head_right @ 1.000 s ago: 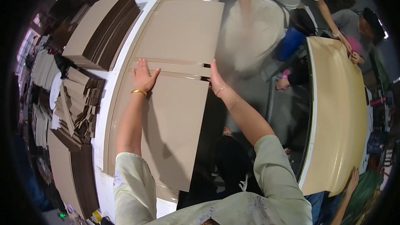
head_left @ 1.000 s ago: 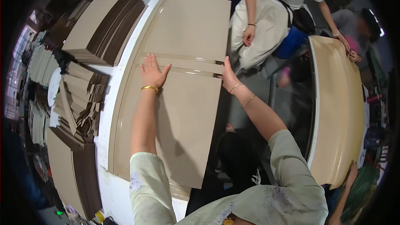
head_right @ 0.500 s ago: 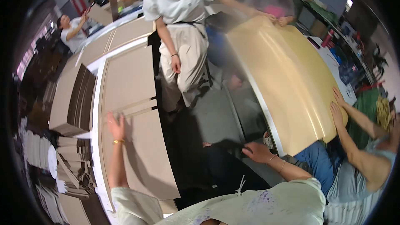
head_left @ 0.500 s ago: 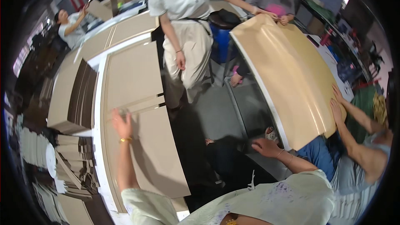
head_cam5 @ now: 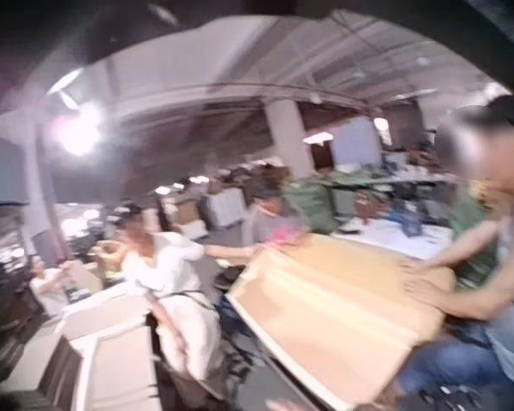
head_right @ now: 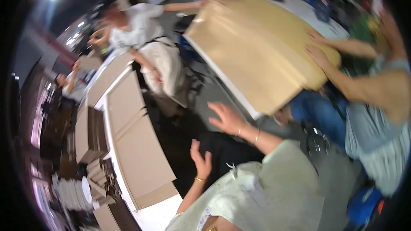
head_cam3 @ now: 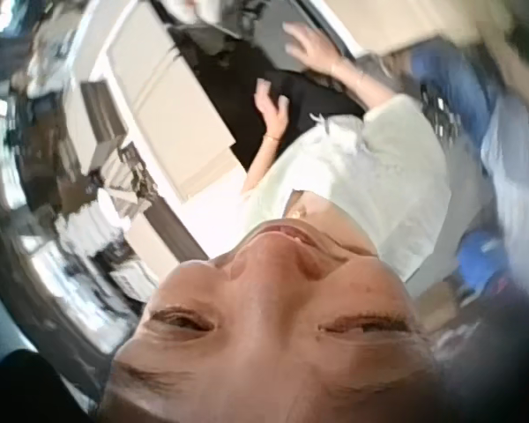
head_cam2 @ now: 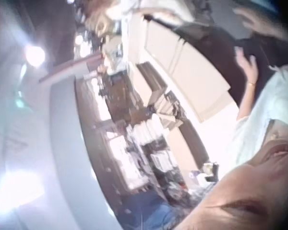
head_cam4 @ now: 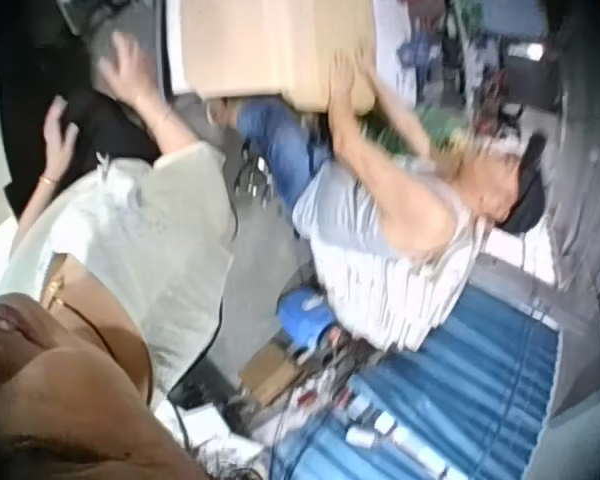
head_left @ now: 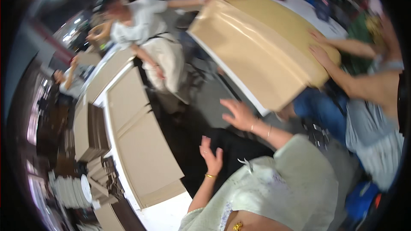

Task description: Wrapping large cardboard panels with a tan-colored finishing material.

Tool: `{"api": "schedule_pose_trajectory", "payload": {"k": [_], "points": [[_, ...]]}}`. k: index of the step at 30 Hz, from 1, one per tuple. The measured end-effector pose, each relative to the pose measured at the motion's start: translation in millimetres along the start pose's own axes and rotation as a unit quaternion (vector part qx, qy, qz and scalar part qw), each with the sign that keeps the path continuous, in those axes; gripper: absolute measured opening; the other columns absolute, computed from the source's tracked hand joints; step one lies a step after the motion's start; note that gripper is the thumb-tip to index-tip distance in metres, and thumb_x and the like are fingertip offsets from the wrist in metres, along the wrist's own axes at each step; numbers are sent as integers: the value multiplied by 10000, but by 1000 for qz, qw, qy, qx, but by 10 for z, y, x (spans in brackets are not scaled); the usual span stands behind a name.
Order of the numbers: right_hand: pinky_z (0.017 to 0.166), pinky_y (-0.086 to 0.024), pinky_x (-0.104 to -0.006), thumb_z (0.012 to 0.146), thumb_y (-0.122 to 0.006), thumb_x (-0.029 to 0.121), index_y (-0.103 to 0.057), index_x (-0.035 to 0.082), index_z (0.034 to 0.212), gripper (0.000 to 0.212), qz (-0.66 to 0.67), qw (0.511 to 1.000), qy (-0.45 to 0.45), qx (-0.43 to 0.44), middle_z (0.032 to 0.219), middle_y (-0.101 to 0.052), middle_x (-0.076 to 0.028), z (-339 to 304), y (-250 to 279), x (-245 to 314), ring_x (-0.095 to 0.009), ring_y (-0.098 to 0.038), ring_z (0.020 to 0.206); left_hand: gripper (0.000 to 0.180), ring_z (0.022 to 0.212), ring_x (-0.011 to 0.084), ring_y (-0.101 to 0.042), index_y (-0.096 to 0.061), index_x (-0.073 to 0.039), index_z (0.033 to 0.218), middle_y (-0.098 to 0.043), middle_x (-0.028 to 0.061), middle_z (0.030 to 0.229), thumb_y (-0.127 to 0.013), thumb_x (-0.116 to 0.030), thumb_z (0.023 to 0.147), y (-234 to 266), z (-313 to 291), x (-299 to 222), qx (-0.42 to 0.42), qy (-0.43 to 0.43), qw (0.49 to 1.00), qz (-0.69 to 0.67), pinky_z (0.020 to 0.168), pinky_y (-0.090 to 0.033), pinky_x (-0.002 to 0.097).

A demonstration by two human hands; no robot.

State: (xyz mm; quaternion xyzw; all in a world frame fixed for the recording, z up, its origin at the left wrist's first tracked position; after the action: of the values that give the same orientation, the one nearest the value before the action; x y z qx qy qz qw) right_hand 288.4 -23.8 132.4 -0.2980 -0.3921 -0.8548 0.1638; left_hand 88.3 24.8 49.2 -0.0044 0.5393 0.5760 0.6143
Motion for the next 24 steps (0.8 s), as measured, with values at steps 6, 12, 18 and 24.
{"api": "schedule_pose_trajectory", "payload": {"k": [6,12,18,24], "points": [[902,-395,-393,778,-647,190,-560,51,1091,354,-190,904,-227,-310,1083,-581,-159,-1038,2269,-1260,-338,-523,1031,471,1205,338,-398,-337,51,1292,-360,218,1323,-506,-137,895,64,-479,756,-103,111,988,24,1022,-308,403],[943,-364,-452,688,-726,413,-540,107,1137,574,-212,721,-473,-460,1204,-504,-115,-1824,3299,-2644,-305,-446,1146,373,1066,298,-494,-489,31,1156,-519,197,1135,-532,-237,900,161,-897,1404,-104,198,968,115,936,-379,372],[943,-375,-447,579,-755,552,-419,120,1237,856,-151,516,-693,-480,1246,-408,-88,-2150,3212,-3102,-266,-412,1179,299,989,319,-529,-541,16,1079,-561,191,1055,-540,-211,884,109,-1424,1849,-64,296,946,114,888,-406,380],[935,-376,-455,579,-737,605,-381,103,1261,918,-191,526,-697,-449,1259,-401,-134,-2120,3213,-3278,-277,-429,1164,276,910,308,-577,-597,4,968,-609,171,949,-551,-250,871,168,-2093,2413,-81,367,919,116,820,-441,388]]}}
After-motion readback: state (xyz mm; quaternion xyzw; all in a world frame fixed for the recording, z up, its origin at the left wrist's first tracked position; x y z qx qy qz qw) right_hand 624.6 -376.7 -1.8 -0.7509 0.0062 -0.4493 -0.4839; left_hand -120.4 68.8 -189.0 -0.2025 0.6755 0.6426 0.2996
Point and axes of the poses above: each hand's wrist, its own z-axis towards the middle knuckle, its own y-axis out of the back of the hand, x = y × z, the point moved 10 cm from there along z, towards the middle knuckle
